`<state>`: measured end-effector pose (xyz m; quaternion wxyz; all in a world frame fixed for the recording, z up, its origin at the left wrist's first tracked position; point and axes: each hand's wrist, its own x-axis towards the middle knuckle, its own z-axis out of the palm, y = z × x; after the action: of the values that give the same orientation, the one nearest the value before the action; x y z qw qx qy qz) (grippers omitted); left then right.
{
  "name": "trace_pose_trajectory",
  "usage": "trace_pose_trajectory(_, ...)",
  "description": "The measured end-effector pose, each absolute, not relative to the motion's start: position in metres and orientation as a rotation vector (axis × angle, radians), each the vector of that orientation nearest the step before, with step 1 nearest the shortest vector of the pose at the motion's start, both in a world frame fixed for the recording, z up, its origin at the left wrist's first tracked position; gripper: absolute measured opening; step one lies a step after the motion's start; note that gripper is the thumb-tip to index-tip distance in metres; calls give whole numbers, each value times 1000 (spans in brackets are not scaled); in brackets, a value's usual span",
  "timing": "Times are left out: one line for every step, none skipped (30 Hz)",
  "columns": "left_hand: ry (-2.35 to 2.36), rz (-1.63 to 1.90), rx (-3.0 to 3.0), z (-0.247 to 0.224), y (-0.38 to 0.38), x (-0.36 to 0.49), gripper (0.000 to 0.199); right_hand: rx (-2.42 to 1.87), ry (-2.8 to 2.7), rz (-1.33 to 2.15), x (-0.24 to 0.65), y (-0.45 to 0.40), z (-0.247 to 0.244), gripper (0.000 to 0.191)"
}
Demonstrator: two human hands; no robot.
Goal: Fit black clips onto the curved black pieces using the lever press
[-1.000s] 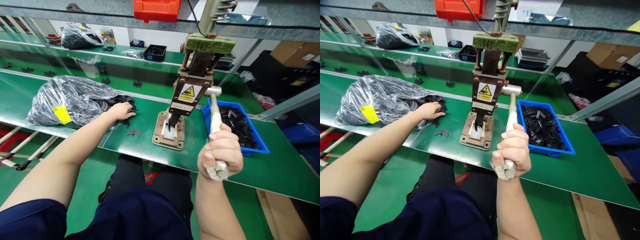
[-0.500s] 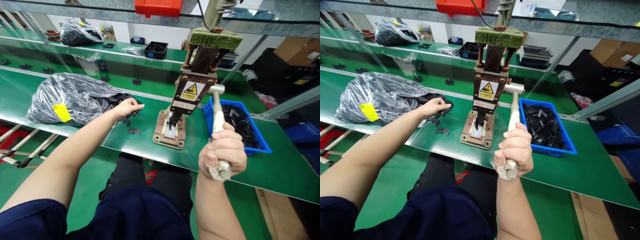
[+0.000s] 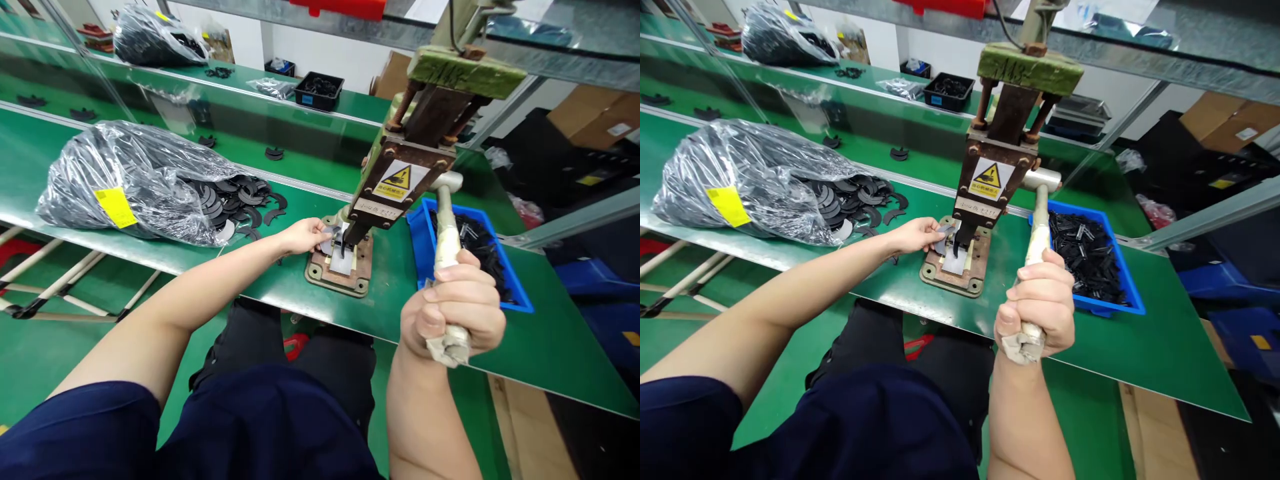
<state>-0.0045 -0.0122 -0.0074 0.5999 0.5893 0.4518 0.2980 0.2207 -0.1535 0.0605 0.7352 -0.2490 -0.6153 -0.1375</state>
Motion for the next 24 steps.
trace_pose_trajectory(1054,698,1392,-9,-11,-4,32,-541,-1343,-299,220,-153,61,35)
trace_pose_trajectory(1056,707,1412,-10,-10,-3,32,-538,-1330,-292,219,-153,61,34)
trace_pose_trajectory(1050,719,1426,-11,-10,-4,32,-538,-1313,-290,218,-152,61,34)
trace_pose_trajectory(1039,730,1433,-12,-9,-4,31,-540,-1307,-293,217,-152,61,34)
trace_pose_trajectory(1023,735,1438,-13,-8,-4,30,-544,-1304,-301,216,-152,61,35)
trace_pose_trajectory(1004,739,1443,-14,-8,-5,29,-549,-1302,-311,216,-151,62,37)
trace_pose_trajectory(986,738,1451,-16,-7,-5,27,-550,-1301,-324,215,-151,62,38)
trace_pose_trajectory(969,736,1461,-17,-6,-5,26,-551,-1297,-335,215,-150,62,39)
trace_pose_trajectory(962,734,1475,-19,-5,-4,26,-553,-1289,-344,214,-149,63,40)
trace_pose_trajectory(962,733,1491,-21,-4,-4,26,-556,-1276,-348,213,-149,63,41)
trace_pose_trajectory(967,732,1509,-23,-3,-3,26,-554,-1263,-353,213,-148,63,41)
trace_pose_trajectory(971,729,1528,-24,-1,-3,27,-546,-1258,-355,212,-147,63,41)
trace_pose_trajectory(975,722,1547,-26,0,-3,28,-532,-1260,-353,212,-147,64,41)
trace_pose_trajectory(974,715,1563,-27,1,-2,29,-516,-1263,-345,212,-146,64,40)
trace_pose_trajectory(971,707,1575,-27,2,-2,30,-496,-1269,-337,211,-146,64,40)
trace_pose_trajectory(966,699,1580,-26,3,-3,31,-487,-1275,-325,211,-146,64,40)
trace_pose_trajectory(962,693,1580,-26,4,-3,32,-489,-1275,-312,211,-147,64,41)
trace_pose_trajectory(962,689,1573,-24,5,-3,33,-493,-1274,-303,211,-147,64,42)
trace_pose_trajectory(963,683,1560,-22,5,-3,34,-498,-1266,-300,211,-147,64,44)
trace_pose_trajectory(965,672,1542,-21,5,-3,34,-503,-1257,-300,211,-147,64,46)
trace_pose_trajectory(966,657,1520,-19,5,-3,34,-504,-1251,-302,210,-147,63,48)
trace_pose_trajectory(966,637,1496,-17,6,-3,33,-505,-1242,-306,210,-147,63,49)
trace_pose_trajectory(969,617,1471,-15,6,-2,33,-508,-1229,-312,210,-147,62,50)
trace_pose_trajectory(973,598,1447,-14,7,-2,33,-514,-1216,-316,210,-146,62,50)
